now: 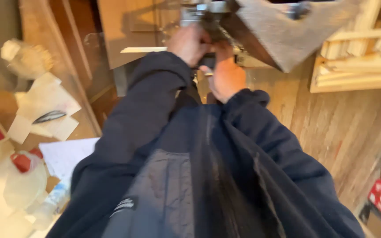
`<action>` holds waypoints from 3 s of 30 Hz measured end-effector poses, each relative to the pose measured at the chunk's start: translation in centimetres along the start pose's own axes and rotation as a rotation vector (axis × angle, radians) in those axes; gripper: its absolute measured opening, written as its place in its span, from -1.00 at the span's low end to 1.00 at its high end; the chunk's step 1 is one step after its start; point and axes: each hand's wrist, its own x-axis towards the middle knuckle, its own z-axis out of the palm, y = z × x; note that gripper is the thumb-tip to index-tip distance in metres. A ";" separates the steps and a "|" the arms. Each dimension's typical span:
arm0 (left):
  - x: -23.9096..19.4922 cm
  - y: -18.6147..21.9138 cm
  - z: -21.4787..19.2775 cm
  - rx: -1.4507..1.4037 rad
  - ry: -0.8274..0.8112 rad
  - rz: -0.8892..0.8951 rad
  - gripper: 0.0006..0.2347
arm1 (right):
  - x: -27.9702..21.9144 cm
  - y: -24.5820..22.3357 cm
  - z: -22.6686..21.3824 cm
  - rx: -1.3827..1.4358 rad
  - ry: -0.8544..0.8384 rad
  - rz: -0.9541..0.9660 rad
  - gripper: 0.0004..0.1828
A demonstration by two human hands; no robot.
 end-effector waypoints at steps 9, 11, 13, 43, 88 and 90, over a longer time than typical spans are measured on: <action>-2.4 2.2 0.5 0.125 0.170 0.010 -0.83 | -0.3 -0.5 -0.1 -0.049 0.061 -0.119 -0.31; -2.7 2.3 0.8 0.124 0.206 -0.007 -0.82 | -0.4 0.1 0.6 -0.057 0.062 -0.148 -0.32; -2.7 2.2 1.1 0.123 0.242 -0.009 -0.81 | -0.2 0.7 1.0 -0.066 0.077 -0.170 -0.33; -0.7 -2.9 -1.8 0.093 -0.087 0.060 -0.82 | -0.7 -0.5 1.0 -0.078 0.122 -0.127 -0.36; 0.3 -2.3 -9.0 -0.078 -0.659 0.037 -0.69 | 1.2 -3.5 0.7 0.028 0.102 0.249 -0.38; 0.1 -3.3 -8.6 -0.063 -0.620 0.121 -0.69 | 1.3 -3.7 0.6 0.046 0.088 0.288 -0.37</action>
